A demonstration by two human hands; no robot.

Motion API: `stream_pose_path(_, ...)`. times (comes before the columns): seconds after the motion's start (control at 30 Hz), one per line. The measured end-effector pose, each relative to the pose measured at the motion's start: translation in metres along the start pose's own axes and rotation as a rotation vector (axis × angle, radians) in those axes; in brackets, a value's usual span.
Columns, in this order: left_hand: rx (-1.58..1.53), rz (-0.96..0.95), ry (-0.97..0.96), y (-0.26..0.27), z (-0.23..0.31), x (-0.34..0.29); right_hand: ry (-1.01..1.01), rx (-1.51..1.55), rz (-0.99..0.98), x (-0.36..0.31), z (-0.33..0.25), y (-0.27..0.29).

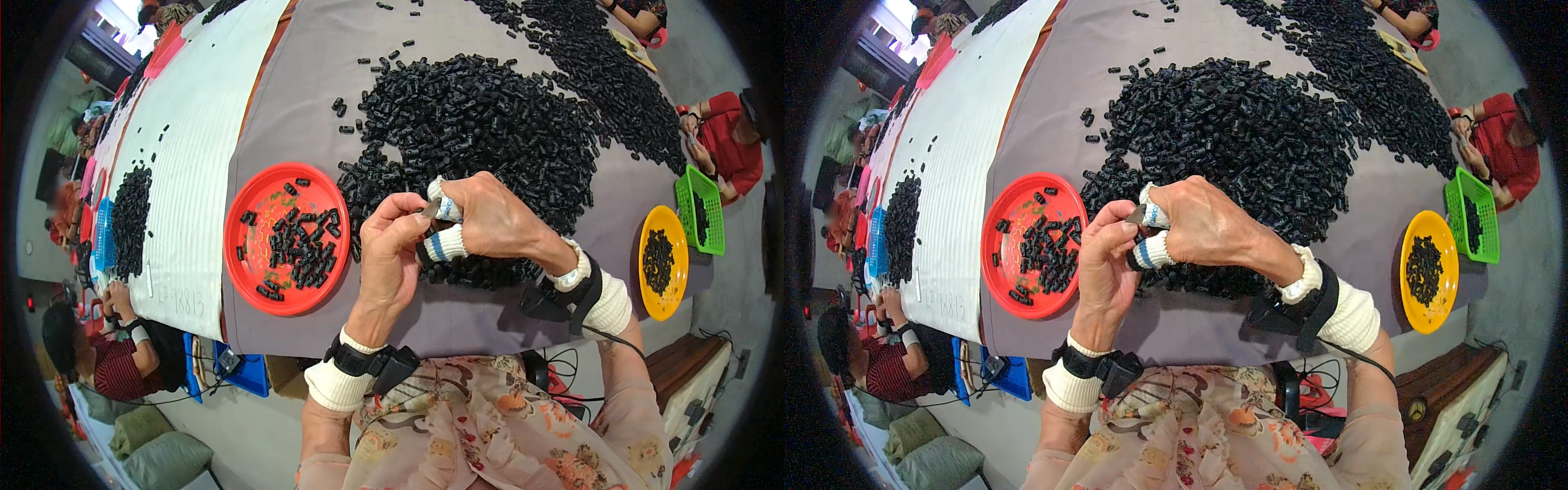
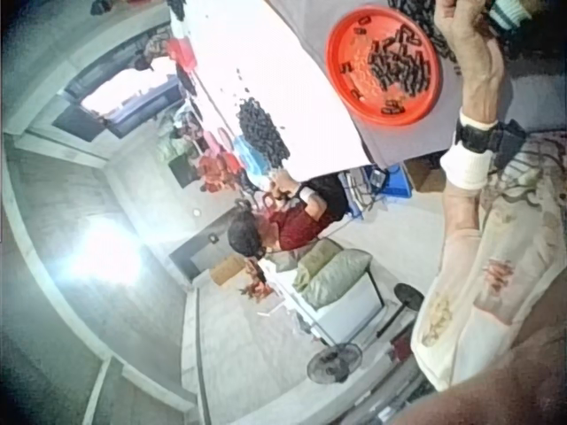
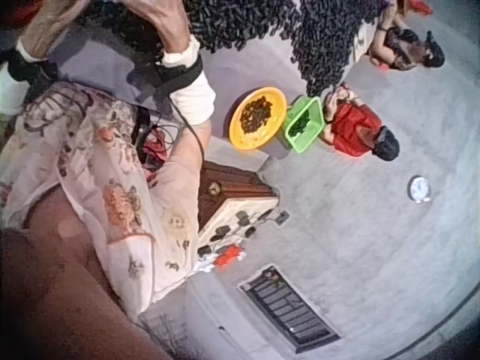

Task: Sorting and inspecting small black plastic or rubber components on a work table in a factory setting.

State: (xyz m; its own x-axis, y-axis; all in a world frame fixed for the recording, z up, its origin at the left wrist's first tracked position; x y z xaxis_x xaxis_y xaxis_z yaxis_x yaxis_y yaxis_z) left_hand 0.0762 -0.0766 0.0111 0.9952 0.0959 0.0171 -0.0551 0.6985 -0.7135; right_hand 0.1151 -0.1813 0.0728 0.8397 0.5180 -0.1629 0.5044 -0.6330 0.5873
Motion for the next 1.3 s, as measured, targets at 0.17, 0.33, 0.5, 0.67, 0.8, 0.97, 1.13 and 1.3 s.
stream_pose_path(0.17, 0.003, 0.042, 0.000, -0.002, 0.002, -0.001, 0.004, 0.033, 0.013, 0.000, 0.000, 0.000)
stream_pose_path(0.33, 0.068, 0.028, -0.033, 0.011, 0.010, -0.001, -0.032, 0.094, 0.023, 0.003, 0.007, -0.001)
stream_pose_path(0.5, 0.092, 0.141, -0.151, 0.045, 0.032, -0.004, -0.114, 0.066, 0.049, 0.010, 0.019, 0.006)
stream_pose_path(0.67, -0.071, 0.072, -0.102, 0.037, 0.025, -0.005, -0.093, 0.124, -0.040, 0.010, 0.013, -0.013)
stream_pose_path(0.8, -0.054, 0.046, -0.068, 0.024, 0.024, -0.010, -0.041, 0.054, -0.066, 0.010, -0.001, -0.016)
stream_pose_path(0.97, -0.068, 0.020, -0.058, 0.016, 0.021, -0.010, -0.019, 0.010, -0.053, 0.008, -0.009, -0.014)
stream_pose_path(1.13, -0.070, 0.016, -0.028, 0.016, 0.017, -0.010, -0.002, 0.054, -0.056, 0.007, -0.006, -0.015)
stream_pose_path(1.3, -0.019, 0.016, -0.035, 0.015, 0.017, -0.013, -0.020, 0.041, -0.021, 0.007, -0.003, -0.011)
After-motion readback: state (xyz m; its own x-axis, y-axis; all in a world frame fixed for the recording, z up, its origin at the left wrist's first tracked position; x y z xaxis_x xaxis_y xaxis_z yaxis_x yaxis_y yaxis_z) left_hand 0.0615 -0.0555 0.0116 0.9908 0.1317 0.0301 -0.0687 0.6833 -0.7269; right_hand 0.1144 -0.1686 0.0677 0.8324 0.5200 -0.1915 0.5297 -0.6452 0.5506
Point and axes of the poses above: each hand's wrist, its own x-axis towards the middle knuckle, its own y-axis out of the back of the hand, z = x × y, the point moved 6 cm from there along x, towards the middle knuckle, and after that the axes turned 14 degrees about -y, right-handed, at the moved point
